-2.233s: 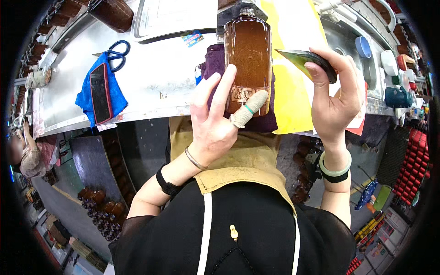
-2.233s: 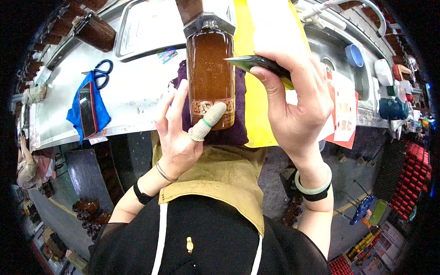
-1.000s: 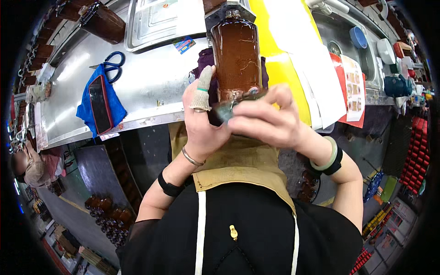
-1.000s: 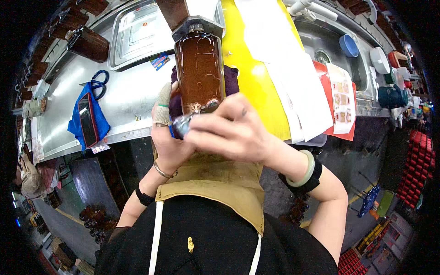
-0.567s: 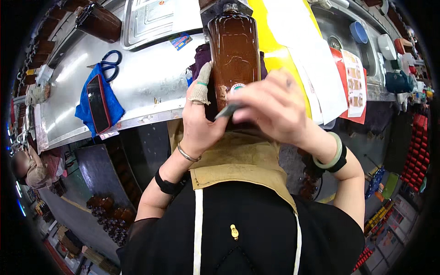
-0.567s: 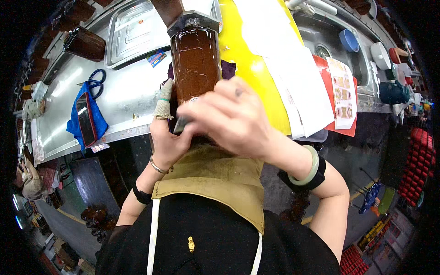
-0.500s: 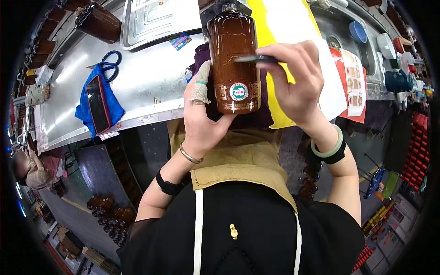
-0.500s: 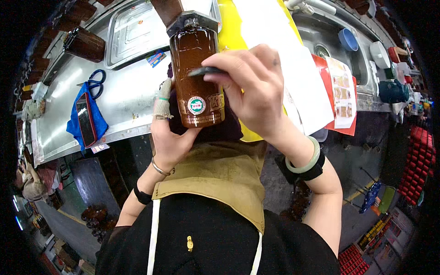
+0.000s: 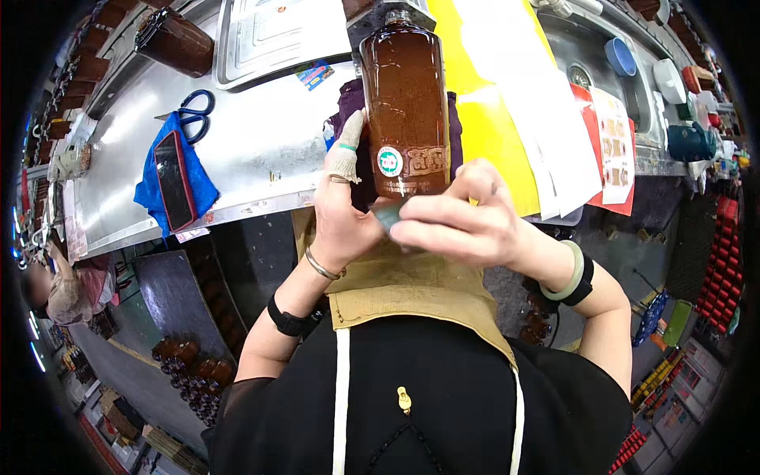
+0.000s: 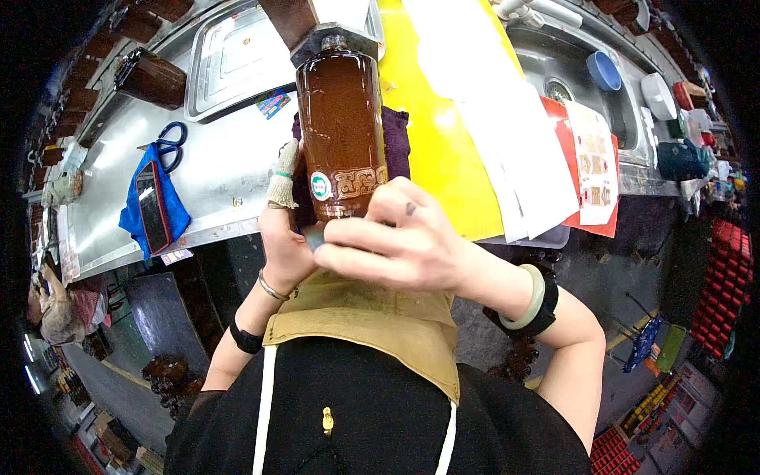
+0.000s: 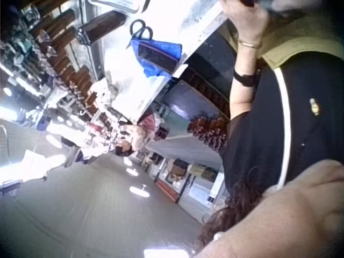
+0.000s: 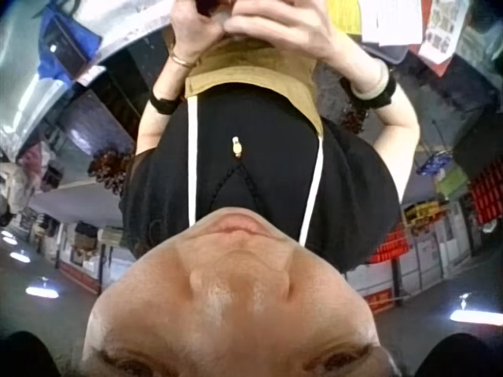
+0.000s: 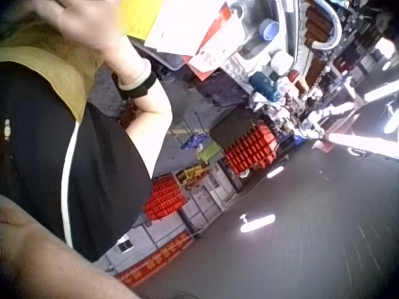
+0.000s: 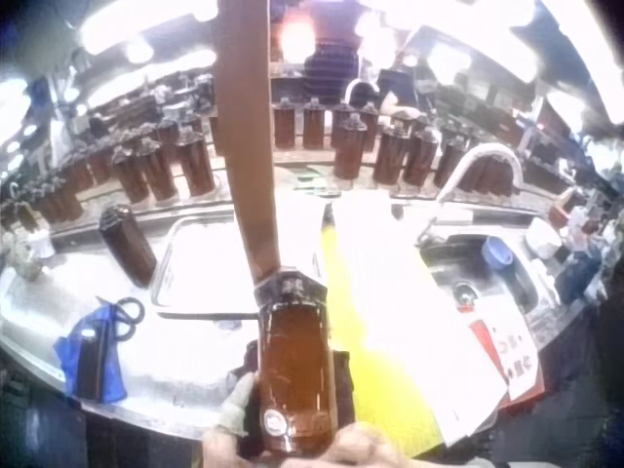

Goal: Applying labels and smoothing them onto brown liquid bottles on a production line.

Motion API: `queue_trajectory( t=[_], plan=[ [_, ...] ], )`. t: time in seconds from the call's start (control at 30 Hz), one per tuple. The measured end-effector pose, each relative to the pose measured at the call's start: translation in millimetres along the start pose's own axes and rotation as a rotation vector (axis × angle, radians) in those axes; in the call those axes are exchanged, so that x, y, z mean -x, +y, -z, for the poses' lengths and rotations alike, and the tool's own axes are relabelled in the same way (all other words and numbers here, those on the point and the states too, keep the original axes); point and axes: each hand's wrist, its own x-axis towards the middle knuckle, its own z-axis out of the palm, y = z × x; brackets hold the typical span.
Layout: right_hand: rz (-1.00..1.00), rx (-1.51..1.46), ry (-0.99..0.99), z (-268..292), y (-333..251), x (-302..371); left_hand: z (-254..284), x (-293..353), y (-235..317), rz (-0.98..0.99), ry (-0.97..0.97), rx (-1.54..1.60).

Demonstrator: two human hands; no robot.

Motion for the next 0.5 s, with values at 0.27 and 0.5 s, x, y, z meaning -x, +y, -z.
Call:
queue_trajectory(
  t=[0.27, 0.5],
  plan=[
    [-0.200, 0.168, 0.206, -8.6, 23.5, 6.9, -7.0, -7.4, 7.7, -0.013, 0.061, -0.150],
    [-0.152, 0.254, 0.234, 6.3, 35.1, -2.3, -1.6, -0.8, 2.9, -0.005, 0.033, -0.168]
  ],
)
